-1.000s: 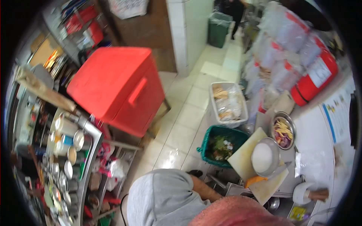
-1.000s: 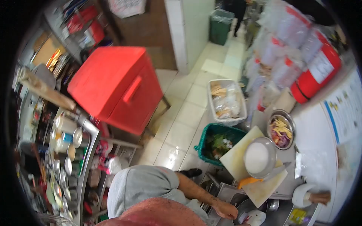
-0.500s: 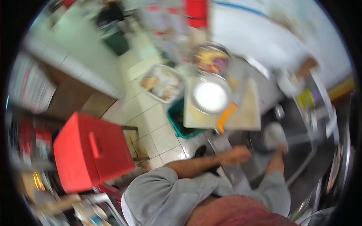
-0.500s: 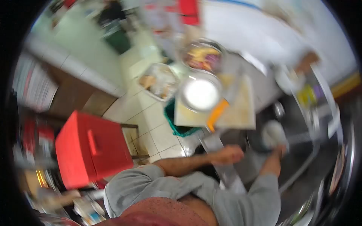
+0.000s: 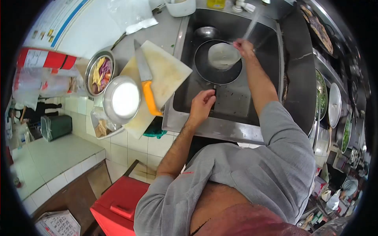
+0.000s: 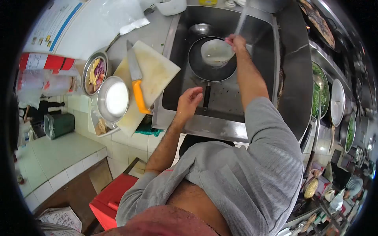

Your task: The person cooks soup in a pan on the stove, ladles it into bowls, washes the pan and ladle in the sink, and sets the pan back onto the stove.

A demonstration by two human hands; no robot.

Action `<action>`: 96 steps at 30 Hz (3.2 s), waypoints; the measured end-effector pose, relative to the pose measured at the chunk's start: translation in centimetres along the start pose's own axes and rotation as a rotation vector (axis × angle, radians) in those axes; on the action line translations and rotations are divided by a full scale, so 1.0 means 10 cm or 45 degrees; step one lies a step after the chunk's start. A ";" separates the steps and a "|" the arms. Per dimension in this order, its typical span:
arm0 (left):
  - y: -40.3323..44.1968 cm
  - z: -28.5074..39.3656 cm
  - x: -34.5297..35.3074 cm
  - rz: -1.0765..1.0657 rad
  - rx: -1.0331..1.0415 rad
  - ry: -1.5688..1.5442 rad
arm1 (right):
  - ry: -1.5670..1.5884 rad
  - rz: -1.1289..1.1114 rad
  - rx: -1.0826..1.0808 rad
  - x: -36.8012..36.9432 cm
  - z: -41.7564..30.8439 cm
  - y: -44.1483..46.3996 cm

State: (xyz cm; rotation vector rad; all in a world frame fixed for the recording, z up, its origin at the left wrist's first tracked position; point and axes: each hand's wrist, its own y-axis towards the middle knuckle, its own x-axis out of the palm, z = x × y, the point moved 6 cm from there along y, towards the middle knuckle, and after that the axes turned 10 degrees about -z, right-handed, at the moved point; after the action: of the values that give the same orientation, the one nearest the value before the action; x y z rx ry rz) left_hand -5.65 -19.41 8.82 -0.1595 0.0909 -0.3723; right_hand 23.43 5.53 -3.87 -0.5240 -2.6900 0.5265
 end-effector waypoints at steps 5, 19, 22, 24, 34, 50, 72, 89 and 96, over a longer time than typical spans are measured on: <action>0.72 0.21 0.16 0.012 0.172 -0.115 | -1.649 -0.426 -0.575 0.19 0.09 -0.12; 2.88 -0.68 0.69 -0.308 0.097 1.047 | -1.918 -0.157 -0.125 -0.08 0.36 -1.02; 3.01 -0.96 0.80 -0.386 0.114 1.309 | -2.045 -0.124 -0.334 -0.02 0.43 -1.00; 3.12 -1.14 0.79 -0.445 0.023 1.267 | -2.140 -0.125 -0.474 0.04 0.40 -0.94; 3.22 -1.32 0.79 -0.490 -0.289 1.263 | -2.325 -0.272 0.025 0.09 0.44 -0.58; 3.21 -0.89 1.07 -0.559 -0.174 1.332 | -1.738 -0.014 -0.078 -0.27 0.48 -0.77; 3.47 -1.09 1.18 -0.521 -0.329 1.182 | -2.158 -0.285 0.154 -0.36 0.22 -0.42; 3.35 -0.28 1.06 -0.144 0.143 0.487 | -1.535 0.040 -0.195 -0.11 -0.47 -0.50; 3.33 -0.14 1.10 -0.189 -0.012 -0.375 | -1.291 0.436 -0.398 -0.34 -0.53 -0.68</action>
State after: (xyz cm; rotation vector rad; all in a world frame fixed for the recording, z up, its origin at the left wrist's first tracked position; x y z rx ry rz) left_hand 16.14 6.94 1.08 -0.2298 -0.2111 -0.4923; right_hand 26.51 -0.23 2.70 -1.0347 -3.7090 0.5615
